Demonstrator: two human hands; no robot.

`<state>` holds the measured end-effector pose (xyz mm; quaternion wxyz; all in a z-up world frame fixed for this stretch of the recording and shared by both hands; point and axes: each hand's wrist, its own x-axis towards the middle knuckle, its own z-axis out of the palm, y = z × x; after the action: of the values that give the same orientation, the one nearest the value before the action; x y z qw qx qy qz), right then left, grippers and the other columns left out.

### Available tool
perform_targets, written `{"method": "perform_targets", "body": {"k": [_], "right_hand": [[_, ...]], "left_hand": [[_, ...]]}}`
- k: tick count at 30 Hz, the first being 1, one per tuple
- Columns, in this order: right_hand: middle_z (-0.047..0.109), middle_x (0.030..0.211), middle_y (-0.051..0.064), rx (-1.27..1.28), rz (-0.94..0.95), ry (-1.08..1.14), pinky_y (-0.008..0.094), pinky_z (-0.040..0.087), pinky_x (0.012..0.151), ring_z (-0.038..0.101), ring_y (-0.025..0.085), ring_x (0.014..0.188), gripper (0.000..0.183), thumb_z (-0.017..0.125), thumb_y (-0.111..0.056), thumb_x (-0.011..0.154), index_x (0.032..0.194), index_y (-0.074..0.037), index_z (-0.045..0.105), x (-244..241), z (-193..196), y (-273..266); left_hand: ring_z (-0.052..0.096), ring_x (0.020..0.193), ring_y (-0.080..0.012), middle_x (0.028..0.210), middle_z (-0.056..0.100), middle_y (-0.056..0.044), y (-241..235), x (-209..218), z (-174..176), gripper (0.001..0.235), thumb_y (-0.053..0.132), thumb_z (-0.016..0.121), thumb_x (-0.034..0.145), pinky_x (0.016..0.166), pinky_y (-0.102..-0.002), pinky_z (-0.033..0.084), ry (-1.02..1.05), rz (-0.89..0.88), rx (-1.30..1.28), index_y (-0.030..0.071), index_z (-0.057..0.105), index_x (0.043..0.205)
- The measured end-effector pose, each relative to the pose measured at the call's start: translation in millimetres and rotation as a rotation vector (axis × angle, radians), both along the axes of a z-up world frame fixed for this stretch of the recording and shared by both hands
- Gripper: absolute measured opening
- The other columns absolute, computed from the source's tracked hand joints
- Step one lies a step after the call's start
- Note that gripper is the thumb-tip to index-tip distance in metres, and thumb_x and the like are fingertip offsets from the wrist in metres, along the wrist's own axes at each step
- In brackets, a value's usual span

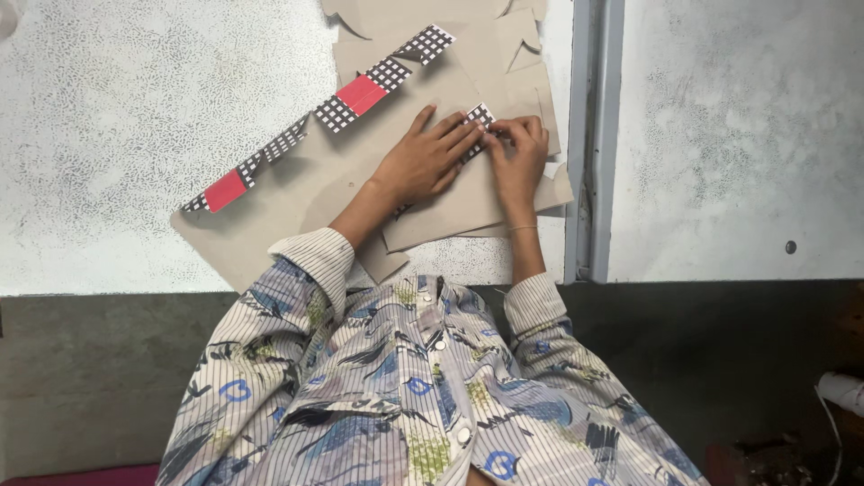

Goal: The person assembles flat cardboard pieces into small boxes by folding along pre-cut lines and securing them with patterned tape. They handle multiple units sequentially on a white countertop, folding flaps and applying tape to form the box structure.

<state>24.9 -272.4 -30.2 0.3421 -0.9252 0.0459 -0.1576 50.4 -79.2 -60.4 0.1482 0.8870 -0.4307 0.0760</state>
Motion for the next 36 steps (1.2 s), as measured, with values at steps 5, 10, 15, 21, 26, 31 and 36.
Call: {"method": "perform_targets", "body": {"k": [5,10,15,21,26,31,36], "right_hand": [[0.067,0.095,0.007,0.154,-0.011,-0.102,0.031,0.055,0.076,0.067,0.018,0.082,0.007,0.076,0.0,0.09,0.094,-0.001,0.07,2.6,-1.5,-11.0],[0.064,0.091,0.009,0.09,-0.124,-0.092,0.034,0.054,0.072,0.065,0.021,0.077,0.009,0.073,0.0,0.089,0.089,-0.001,0.064,7.9,-5.1,-1.1],[0.054,0.099,0.015,-0.121,-0.158,-0.135,0.046,0.045,0.084,0.057,0.034,0.094,0.02,0.074,-0.001,0.089,0.087,0.001,0.054,3.1,-10.6,7.1],[0.052,0.1,0.015,-0.22,-0.186,-0.126,0.048,0.043,0.087,0.054,0.036,0.099,0.02,0.074,-0.004,0.089,0.086,-0.001,0.054,2.6,-4.6,16.4],[0.052,0.1,0.014,-0.21,-0.145,-0.041,0.048,0.042,0.086,0.054,0.035,0.099,0.02,0.074,-0.006,0.088,0.087,-0.001,0.054,-10.3,1.1,31.0],[0.052,0.099,0.013,-0.202,-0.097,-0.006,0.047,0.042,0.086,0.054,0.034,0.097,0.021,0.073,-0.006,0.089,0.087,-0.002,0.052,-24.9,6.4,44.3],[0.053,0.097,0.013,-0.161,-0.022,-0.014,0.047,0.04,0.083,0.055,0.034,0.097,0.018,0.07,-0.005,0.091,0.087,-0.003,0.053,-43.7,11.3,64.9]], "left_hand": [[0.041,0.143,-0.0273,0.153,0.049,-0.01,0.2,-2.6,7.2,0.066,0.032,0.052,0.096,0.119,-0.058,0.023,-0.015,-0.01,-0.037,0.009,0.04,0.157],[0.05,0.122,-0.0283,0.137,0.055,-0.013,-3.4,7.5,20.9,0.063,0.036,0.054,0.092,0.097,-0.05,0.038,0.013,-0.025,-0.113,0.01,0.048,0.15],[0.05,0.114,-0.0272,0.128,0.057,-0.009,-14.6,25.8,19.1,0.042,0.031,0.058,0.1,0.09,-0.044,0.04,0.045,-0.002,-0.168,0.015,0.063,0.138],[0.044,0.132,-0.0309,0.143,0.052,-0.012,-16.4,30.3,13.9,0.037,0.03,0.062,0.098,0.107,-0.05,0.033,0.056,0.062,-0.272,0.02,0.07,0.133],[0.033,0.147,-0.0304,0.159,0.044,-0.007,-19.8,36.0,9.6,0.032,0.029,0.063,0.1,0.121,-0.057,0.018,0.195,0.096,-0.321,0.026,0.074,0.129],[0.033,0.148,-0.0309,0.159,0.043,-0.006,-22.3,37.4,5.2,0.03,0.027,0.063,0.099,0.122,-0.058,0.015,0.278,0.119,-0.341,0.027,0.076,0.126],[0.034,0.147,-0.0299,0.159,0.044,-0.006,-20.0,39.1,11.3,0.03,0.027,0.063,0.098,0.122,-0.058,0.016,0.259,0.112,-0.343,0.027,0.076,0.126]]}}
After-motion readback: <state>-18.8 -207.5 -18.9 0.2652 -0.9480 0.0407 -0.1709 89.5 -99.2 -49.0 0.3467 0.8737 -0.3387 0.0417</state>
